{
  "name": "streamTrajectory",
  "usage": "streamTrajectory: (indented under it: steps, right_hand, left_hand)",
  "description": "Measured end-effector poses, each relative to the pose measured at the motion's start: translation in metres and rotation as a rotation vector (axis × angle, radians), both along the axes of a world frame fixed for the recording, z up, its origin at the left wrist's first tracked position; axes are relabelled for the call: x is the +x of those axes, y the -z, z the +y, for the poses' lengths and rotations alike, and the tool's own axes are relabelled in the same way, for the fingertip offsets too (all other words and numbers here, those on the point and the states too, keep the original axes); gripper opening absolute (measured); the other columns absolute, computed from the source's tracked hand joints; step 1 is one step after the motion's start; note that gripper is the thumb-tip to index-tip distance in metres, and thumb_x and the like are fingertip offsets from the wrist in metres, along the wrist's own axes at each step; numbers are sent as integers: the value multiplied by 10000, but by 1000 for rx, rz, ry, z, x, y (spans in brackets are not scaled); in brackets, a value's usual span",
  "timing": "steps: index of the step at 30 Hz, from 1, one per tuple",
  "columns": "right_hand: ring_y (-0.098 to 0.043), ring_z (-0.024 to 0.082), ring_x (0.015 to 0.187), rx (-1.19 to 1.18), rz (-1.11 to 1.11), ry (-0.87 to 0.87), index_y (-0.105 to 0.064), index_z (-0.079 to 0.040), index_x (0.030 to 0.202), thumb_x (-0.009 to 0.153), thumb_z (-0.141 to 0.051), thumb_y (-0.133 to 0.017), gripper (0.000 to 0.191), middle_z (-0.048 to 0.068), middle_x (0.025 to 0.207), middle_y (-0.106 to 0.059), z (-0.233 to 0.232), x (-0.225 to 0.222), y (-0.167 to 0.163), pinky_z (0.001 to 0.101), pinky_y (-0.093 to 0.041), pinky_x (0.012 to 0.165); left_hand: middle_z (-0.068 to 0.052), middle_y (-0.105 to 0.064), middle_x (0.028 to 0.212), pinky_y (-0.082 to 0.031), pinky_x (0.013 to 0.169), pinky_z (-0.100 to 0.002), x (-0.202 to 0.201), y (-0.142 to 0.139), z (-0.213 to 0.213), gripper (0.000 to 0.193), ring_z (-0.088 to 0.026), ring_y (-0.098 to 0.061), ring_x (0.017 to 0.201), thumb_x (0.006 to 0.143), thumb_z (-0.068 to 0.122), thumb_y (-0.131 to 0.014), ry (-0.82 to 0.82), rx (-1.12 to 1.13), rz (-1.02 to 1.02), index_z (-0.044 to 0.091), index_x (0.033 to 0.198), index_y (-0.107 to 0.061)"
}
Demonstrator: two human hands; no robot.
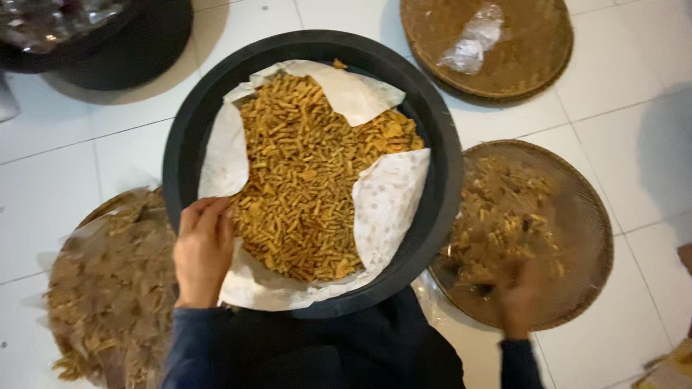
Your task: The person sits on the floor with a large basin of fried snack pieces on their lap and fills small clear plastic bags with pieces taken by hand from the basin. They open each bag, place snack pieces inside, and set filled bags on woven trays beside them.
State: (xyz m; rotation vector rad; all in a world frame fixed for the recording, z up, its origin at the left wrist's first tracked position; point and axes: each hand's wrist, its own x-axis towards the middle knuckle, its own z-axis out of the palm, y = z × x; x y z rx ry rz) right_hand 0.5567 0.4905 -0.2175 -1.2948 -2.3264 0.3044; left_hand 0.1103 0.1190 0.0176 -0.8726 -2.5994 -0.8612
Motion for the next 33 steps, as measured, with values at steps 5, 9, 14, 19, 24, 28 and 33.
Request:
streamTrajectory:
  steps: [5, 9, 14, 19, 24, 28, 33]
  right_hand:
    - [-636, 399, 923, -457, -454, -345, -674, -24, 1192, 1045, -167, -598, 218, 208, 1047, -639, -127, -77, 63, 526, -497, 790]
    - [-644, 371, 880, -107, -678, -185, -695, -35, 1129, 1061, -207, -588, 214, 182, 1004, -644, -134, -95, 97, 512, -495, 759]
    - [-653, 337, 827, 275, -720, -11, -722, -50, 1050, 1082, -259, -576, 257, 148, 951, -650, -123, -120, 121, 495, -491, 721]
    - [-642, 317, 760, 507, -597, 63, -711, -65, 896, 1061, -270, -603, 284, 144, 897, -645, -123, -132, 124, 492, -473, 682]
    - [-596, 284, 694, 510, -826, 41, -661, -75, 729, 1013, -334, -631, 386, 134, 719, -595, -125, -138, 124, 624, -521, 751]
    - [-615, 276, 855, 110, -822, 42, -682, -93, 746, 1034, -299, -583, 368, 116, 788, -639, -122, -146, 131, 694, -430, 1033]
    - [-633, 269, 885, -42, -837, -26, -694, -88, 815, 1025, -290, -579, 313, 109, 853, -664, -114, -156, 129, 645, -454, 1012]
  left_hand:
    - [-126, -691, 1184, -575, 778, -423, -3, 0, 6, 173, -341, -700, 960, 1001, 156, -691, -35, 65, -13, 102, 1152, -757]
    - [-112, -696, 1172, -579, 749, -409, -10, 1, 7, 170, -324, -710, 913, 987, 169, -693, -79, 106, -48, 110, 1133, -756]
    - [-99, -693, 1179, -583, 727, -399, -17, -3, 6, 189, -313, -718, 880, 976, 184, -693, -104, 105, -58, 105, 1138, -750]
    - [-86, -689, 1184, -580, 713, -404, -16, -6, 5, 190, -302, -719, 832, 986, 195, -689, -123, 85, -128, 105, 1143, -747]
    - [-92, -688, 1193, -568, 685, -411, -16, -6, 8, 219, -300, -712, 791, 970, 166, -665, -97, 66, -155, 100, 1167, -736]
    - [-72, -708, 1145, -567, 704, -411, -15, -6, 10, 192, -305, -713, 834, 968, 177, -686, -92, 71, -77, 108, 1139, -741]
    - [-74, -709, 1116, -565, 694, -410, -13, -10, 10, 215, -304, -713, 823, 959, 167, -675, -97, 75, -132, 111, 1154, -746]
